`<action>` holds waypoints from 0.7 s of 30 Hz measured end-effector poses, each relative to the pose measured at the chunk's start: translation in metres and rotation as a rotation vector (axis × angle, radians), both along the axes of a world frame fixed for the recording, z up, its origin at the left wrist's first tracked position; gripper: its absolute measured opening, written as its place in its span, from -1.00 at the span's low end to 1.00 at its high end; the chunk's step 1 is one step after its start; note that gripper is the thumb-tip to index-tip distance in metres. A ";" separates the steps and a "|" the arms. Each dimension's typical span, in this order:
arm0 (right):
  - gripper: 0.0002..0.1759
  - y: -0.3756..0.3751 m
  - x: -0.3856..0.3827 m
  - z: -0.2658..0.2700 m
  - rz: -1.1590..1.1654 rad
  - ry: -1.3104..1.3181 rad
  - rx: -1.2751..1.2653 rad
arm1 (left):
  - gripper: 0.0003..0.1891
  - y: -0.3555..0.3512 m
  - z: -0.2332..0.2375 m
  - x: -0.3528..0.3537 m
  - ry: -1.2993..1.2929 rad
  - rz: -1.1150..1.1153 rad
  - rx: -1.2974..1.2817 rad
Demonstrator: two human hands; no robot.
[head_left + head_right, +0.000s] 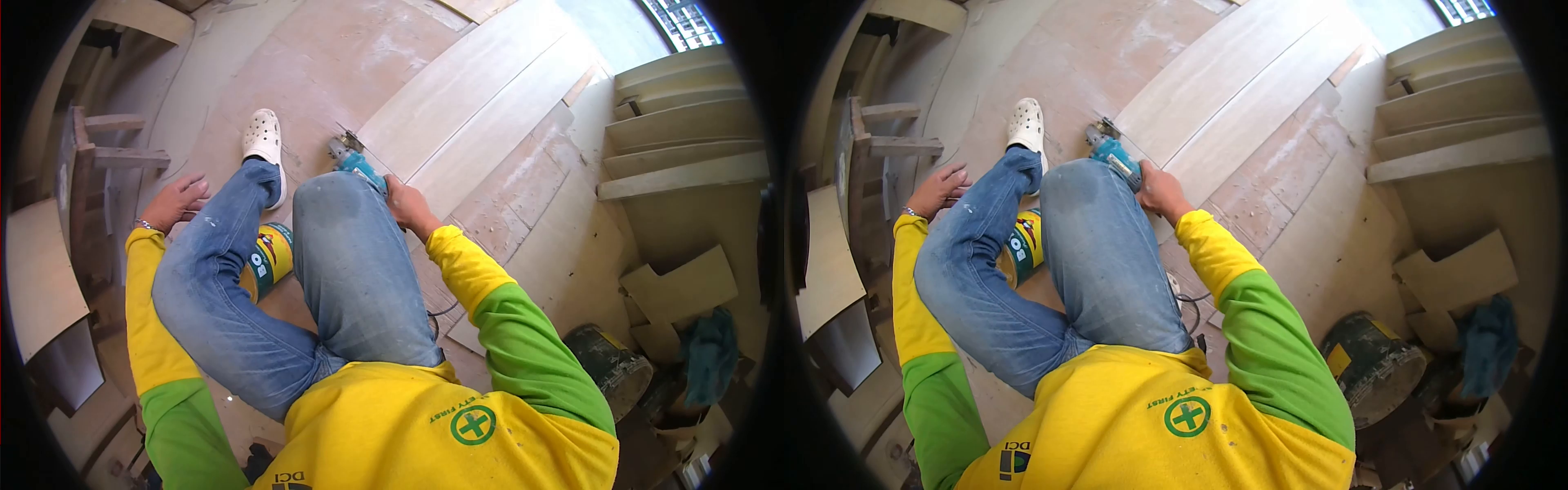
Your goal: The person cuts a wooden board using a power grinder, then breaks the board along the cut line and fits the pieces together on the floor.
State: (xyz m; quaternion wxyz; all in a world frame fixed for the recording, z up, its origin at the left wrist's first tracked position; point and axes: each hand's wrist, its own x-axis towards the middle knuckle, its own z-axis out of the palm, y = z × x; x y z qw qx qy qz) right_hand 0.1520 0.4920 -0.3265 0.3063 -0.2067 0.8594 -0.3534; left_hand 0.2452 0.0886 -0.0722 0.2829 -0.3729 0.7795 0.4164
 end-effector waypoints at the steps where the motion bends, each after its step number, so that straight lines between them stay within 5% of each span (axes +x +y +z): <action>1: -0.46 0.004 0.002 -0.002 0.015 -0.004 0.003 | -0.27 0.000 0.002 0.001 -0.005 -0.001 -0.010; 11: -0.32 0.049 0.029 0.013 0.028 0.057 -0.049 | -0.25 -0.009 -0.006 0.005 -0.002 0.035 0.016; 21: -0.46 0.015 0.004 0.016 0.061 -0.012 0.005 | -0.24 -0.002 -0.002 0.008 -0.012 0.028 -0.010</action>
